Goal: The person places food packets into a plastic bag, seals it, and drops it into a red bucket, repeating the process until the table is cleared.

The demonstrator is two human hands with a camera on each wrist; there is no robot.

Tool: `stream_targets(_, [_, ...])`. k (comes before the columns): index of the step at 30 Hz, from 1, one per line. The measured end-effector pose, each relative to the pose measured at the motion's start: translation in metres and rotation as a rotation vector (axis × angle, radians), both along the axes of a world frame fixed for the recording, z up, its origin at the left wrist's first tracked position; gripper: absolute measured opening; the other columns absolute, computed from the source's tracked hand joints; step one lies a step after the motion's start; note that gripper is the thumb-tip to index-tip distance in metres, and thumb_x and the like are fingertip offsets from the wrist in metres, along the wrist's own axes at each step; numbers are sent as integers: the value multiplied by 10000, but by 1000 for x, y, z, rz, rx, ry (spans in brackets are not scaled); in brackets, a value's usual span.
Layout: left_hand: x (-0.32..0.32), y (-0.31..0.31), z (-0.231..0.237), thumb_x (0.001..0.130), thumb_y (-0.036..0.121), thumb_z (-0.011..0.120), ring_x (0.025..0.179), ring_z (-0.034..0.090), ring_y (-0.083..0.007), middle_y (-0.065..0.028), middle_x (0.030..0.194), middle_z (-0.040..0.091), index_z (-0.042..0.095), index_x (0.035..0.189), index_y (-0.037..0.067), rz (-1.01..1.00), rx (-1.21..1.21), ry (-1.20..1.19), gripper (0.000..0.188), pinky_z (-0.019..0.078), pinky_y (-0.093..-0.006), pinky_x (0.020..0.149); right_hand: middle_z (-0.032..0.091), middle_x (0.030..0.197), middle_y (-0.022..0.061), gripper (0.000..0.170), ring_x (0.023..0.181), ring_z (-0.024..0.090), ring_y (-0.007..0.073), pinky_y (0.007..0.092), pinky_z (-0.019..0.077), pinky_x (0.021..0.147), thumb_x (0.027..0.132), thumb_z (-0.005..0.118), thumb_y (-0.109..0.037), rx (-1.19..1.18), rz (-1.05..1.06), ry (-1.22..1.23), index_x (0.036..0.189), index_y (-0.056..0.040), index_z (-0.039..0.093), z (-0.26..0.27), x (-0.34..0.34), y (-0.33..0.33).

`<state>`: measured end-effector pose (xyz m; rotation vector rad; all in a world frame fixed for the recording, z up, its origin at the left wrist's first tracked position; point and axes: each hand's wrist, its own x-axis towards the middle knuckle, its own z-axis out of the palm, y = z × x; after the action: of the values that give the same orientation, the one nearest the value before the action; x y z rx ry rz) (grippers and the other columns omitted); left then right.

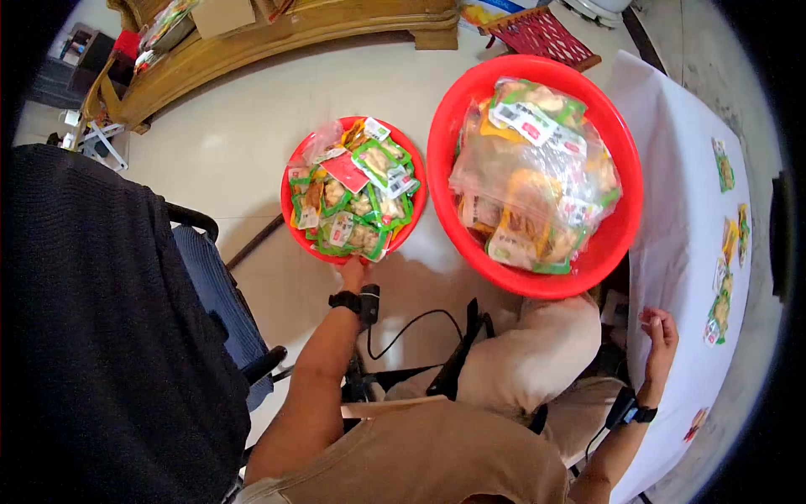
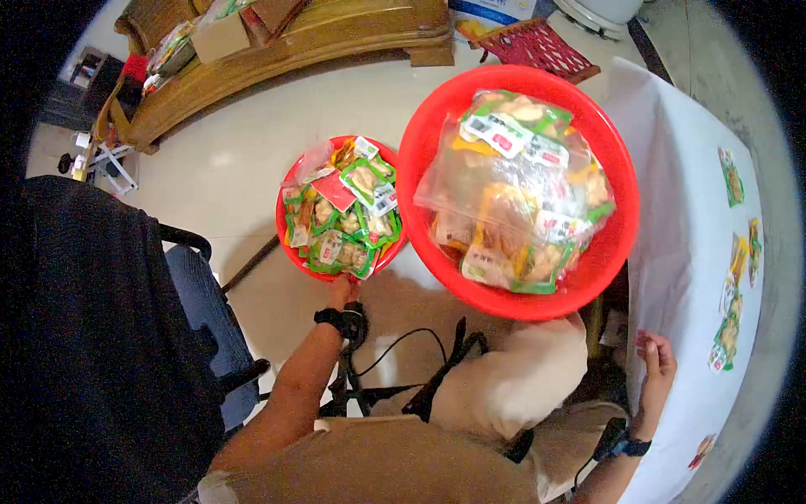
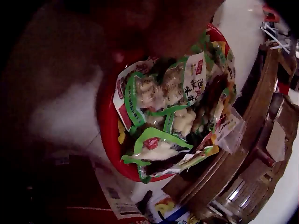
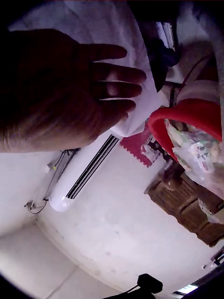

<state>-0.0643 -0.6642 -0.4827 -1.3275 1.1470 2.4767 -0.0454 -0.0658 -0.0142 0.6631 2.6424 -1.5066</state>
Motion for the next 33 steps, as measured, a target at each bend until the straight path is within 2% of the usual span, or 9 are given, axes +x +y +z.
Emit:
stream_targets(2, [-1,35,63,879,163,533,727,565,-194,-98,925,564,494,1018,17,63,-243,-188,206,474,-290,491,628,956,48,232,893,569,124,272,430,799,923,513,-230,-38,-11,10,1004,-34,607,-3,6,-1])
stream_targets(8, [-17,40,121,917,210,449,800,580,-223,-113,960,583,510,993,46,-136,375,-72,190,502,-365,619,633,938,42,205,879,573,115,259,442,783,924,512,-203,-124,-16,56,991,-35,608,-16,27,4])
stream_targets(10, [-26,56,153,916,202,451,796,586,-229,-90,930,595,516,994,45,-225,141,-234,187,502,-355,618,634,932,40,199,867,574,113,252,445,773,925,511,-195,-152,-45,79,986,-33,608,-21,30,4])
stream_targets(12, [-25,49,121,919,249,449,706,574,-198,-60,820,589,529,946,61,-245,185,-195,207,482,-321,572,633,936,43,192,840,577,112,241,450,762,925,510,-186,-168,-53,87,979,-29,607,-23,35,5])
stream_targets(17, [-19,62,162,902,229,439,588,567,-174,-28,663,565,523,843,81,-176,69,-317,180,459,-292,501,633,942,41,187,828,574,111,240,450,756,924,512,-183,-237,-69,110,977,-29,605,-21,42,11])
stream_targets(20, [-10,58,189,869,197,508,603,568,-155,-39,754,583,534,996,105,-205,-26,-283,160,459,-264,485,631,935,40,185,828,570,107,238,447,751,924,510,-178,-264,-65,119,972,-26,605,-24,45,17])
stream_targets(28, [-15,92,329,862,143,480,797,575,-113,-13,948,608,539,1010,91,-225,-314,157,168,480,-249,640,620,892,33,180,828,544,100,239,423,756,915,521,-157,-149,-2,111,971,-14,616,-7,34,-1])
stream_targets(29, [-26,92,333,869,131,484,785,560,-100,-6,917,600,542,965,86,-200,-406,310,122,468,-242,657,625,910,33,183,841,555,99,233,420,765,916,516,-161,-130,15,100,973,-16,613,-7,32,-3])
stream_targets(33, [-96,49,272,851,122,501,693,506,-83,6,802,561,549,862,80,-95,-619,297,65,418,-248,576,632,921,34,181,853,561,98,229,414,776,914,506,-147,-105,59,88,967,-12,614,-7,27,-10])
